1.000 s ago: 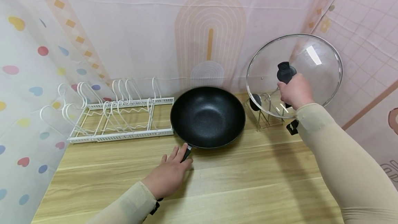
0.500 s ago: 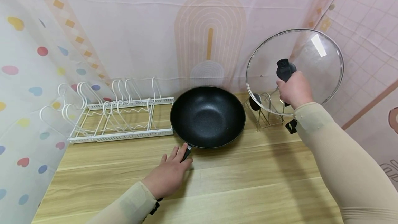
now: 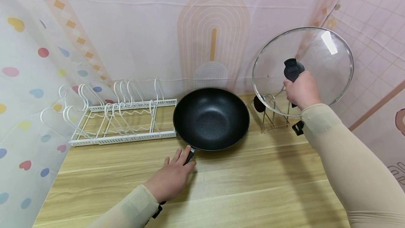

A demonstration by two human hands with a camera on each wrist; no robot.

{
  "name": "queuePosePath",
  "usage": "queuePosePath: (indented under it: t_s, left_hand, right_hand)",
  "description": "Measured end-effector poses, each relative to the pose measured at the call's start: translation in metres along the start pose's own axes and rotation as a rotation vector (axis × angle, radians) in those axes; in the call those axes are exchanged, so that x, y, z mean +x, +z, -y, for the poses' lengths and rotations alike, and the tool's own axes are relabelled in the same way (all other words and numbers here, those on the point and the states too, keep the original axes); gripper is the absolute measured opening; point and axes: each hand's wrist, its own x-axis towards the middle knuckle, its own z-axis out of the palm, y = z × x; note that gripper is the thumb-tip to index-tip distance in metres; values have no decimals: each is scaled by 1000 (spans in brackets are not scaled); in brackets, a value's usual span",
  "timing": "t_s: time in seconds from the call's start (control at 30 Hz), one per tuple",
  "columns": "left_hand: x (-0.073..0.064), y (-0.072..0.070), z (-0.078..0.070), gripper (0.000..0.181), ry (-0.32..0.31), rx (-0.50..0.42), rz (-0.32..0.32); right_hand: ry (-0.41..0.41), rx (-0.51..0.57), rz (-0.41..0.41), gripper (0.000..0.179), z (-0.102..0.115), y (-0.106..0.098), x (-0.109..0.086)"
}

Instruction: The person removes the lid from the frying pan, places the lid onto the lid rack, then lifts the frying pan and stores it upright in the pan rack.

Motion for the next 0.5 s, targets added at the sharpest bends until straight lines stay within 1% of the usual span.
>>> queuePosePath:
  t_s: [0.1, 0.23, 0.37, 0.5]
  left_hand:
    - [0, 0, 0, 49, 1, 1, 0]
    - [0, 0, 1, 47, 5, 7, -6]
    - [0, 1, 1, 47, 7, 11, -9]
    - [0, 1, 1, 47, 7, 14, -11]
  right_hand:
    - [9, 11, -6, 52, -1, 0, 0]
    - [6, -3, -18, 54, -1, -1, 0]
    - [12, -27, -18, 59, 0, -2, 0]
    - [22, -27, -9, 65, 1, -3, -1]
